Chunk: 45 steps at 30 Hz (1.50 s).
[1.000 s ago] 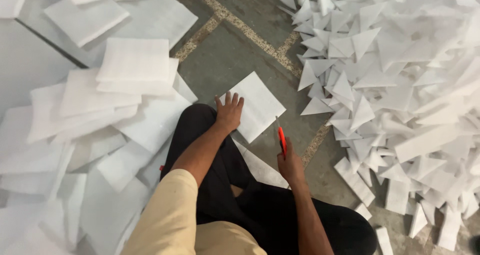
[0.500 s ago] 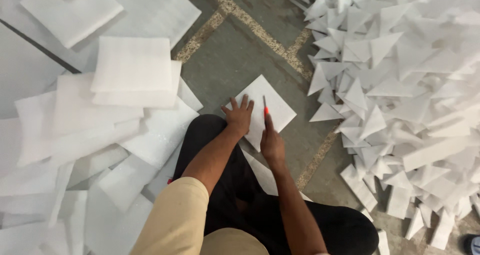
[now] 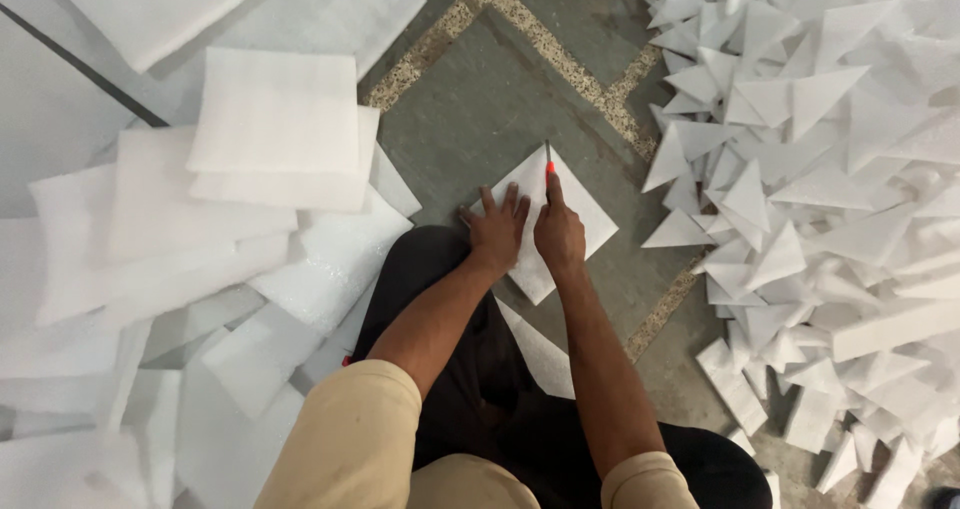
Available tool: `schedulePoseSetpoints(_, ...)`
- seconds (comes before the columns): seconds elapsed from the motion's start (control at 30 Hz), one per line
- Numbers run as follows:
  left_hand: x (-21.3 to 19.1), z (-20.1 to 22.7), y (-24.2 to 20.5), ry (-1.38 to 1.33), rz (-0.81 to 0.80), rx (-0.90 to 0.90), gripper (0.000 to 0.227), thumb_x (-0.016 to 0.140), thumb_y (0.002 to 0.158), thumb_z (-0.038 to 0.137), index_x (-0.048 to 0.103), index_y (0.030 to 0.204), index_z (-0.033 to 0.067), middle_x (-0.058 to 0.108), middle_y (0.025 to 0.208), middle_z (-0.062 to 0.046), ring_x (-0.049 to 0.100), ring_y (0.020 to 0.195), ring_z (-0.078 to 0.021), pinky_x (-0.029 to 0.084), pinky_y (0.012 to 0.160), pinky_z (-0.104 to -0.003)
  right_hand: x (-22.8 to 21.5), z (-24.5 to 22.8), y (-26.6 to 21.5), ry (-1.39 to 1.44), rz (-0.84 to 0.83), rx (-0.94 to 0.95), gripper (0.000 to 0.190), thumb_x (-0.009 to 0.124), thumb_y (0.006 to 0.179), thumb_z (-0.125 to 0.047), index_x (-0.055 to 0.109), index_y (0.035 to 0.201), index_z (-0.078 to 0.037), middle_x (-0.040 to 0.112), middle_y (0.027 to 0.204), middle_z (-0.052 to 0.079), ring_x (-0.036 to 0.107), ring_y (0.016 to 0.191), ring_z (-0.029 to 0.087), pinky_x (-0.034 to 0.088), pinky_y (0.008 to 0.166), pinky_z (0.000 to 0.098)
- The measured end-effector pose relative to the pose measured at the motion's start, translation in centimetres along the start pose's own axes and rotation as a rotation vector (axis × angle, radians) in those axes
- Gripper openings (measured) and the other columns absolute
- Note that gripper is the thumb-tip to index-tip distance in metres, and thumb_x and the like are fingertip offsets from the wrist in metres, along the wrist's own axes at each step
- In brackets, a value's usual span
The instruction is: The person sits on the floor and repeatedly cuts square white foam sheets into triangular pieces using a red utility knife. They pick up a sheet, cut it along a diagonal, and place the resulting triangles into a growing pile to the right.
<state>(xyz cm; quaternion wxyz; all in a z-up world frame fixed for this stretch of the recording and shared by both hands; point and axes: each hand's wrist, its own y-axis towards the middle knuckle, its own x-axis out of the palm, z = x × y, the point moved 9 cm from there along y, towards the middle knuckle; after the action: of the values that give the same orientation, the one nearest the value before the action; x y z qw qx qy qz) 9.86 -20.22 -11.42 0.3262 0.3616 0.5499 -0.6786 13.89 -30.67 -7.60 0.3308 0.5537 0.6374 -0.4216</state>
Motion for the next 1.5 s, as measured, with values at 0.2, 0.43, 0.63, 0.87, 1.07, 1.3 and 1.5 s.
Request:
schedulePoseSetpoints(0.2,-0.5,0.0,-0.4,-0.063,-0.031,-0.014,0.121,0.088,0.074,0.05,0.011,0.165,0.0261,0.001,0.173,-0.003,0.01,0.152,-0.0508,0.034,0.107,-0.077,-0.6,-0.3,0.9,-0.02,-0.062,0.001,0.059,0.052,0.097,-0.015,0.04,0.155,-0.022,0.072,0.091,0.029,0.07,0.084,0.049,0.055,0.076,0.0586)
schedulePoseSetpoints(0.43,-0.2,0.1,-0.2,-0.122,0.036,-0.01,0.121,0.092,0.071,0.039,0.016,0.164,0.0262,0.003,0.173,-0.003,0.011,0.152,-0.0495,0.033,0.106,-0.079,-2.6,-0.6,-10.4,0.139,0.076,-0.254,0.063,0.048,0.093,-0.007,0.043,0.154,-0.017,0.07,0.115,0.033,0.068,0.095,0.051,0.056,0.077,0.0564)
schedulePoseSetpoints(0.63,-0.6,-0.2,-0.4,-0.133,0.006,-0.009,0.127,0.094,0.065,0.047,0.015,0.163,0.0265,0.002,0.171,-0.004,0.012,0.151,-0.0483,0.034,0.108,-0.076,-0.9,3.7,-25.0,-0.079,-0.387,0.327,0.067,0.046,0.098,-0.017,0.028,0.161,-0.029,0.073,0.099,0.029,0.071,0.091,0.047,0.055,0.081,0.0585)
schedulePoseSetpoints(0.87,4.9,2.5,0.9,-0.246,-0.009,0.104,0.044,0.053,0.113,0.028,0.045,0.153,0.0106,0.049,0.15,-0.017,0.065,0.125,-0.0372,0.062,0.095,-0.055,-3.2,3.0,-27.6,0.099,-0.222,0.212,0.064,0.048,0.097,-0.015,0.032,0.158,-0.026,0.073,0.1,0.027,0.072,0.089,0.047,0.055,0.077,0.0561)
schedulePoseSetpoints(1.07,2.0,0.4,1.4,-0.034,0.202,-0.043,0.077,0.062,0.093,0.032,0.024,0.159,0.0218,0.016,0.164,-0.01,0.023,0.147,-0.0383,0.032,0.105,-0.075,-2.4,3.3,-23.1,0.169,-0.135,0.211,0.063,0.05,0.098,-0.016,0.035,0.158,-0.022,0.073,0.09,0.026,0.072,0.079,0.045,0.053,0.07,0.056)
schedulePoseSetpoints(1.3,0.7,0.8,0.1,-0.053,0.09,0.011,0.084,0.069,0.091,0.035,0.027,0.164,0.0264,0.011,0.172,-0.004,0.021,0.15,-0.046,0.032,0.11,-0.073,-1.9,1.5,-10.8,0.18,0.057,-0.02,0.06,0.052,0.101,-0.015,0.036,0.159,-0.017,0.071,0.094,0.03,0.07,0.081,0.049,0.052,0.067,0.0573)
schedulePoseSetpoints(1.5,1.2,0.7,1.4,-0.021,0.2,0.007,0.083,0.07,0.092,0.044,0.025,0.16,0.0292,0.008,0.171,-0.002,0.02,0.146,-0.0512,0.034,0.105,-0.077,-1.3,0.9,-1.6,0.07,0.056,-0.025,0.06,0.053,0.099,-0.015,0.036,0.157,-0.017,0.073,0.094,0.027,0.07,0.079,0.049,0.054,0.069,0.0589)
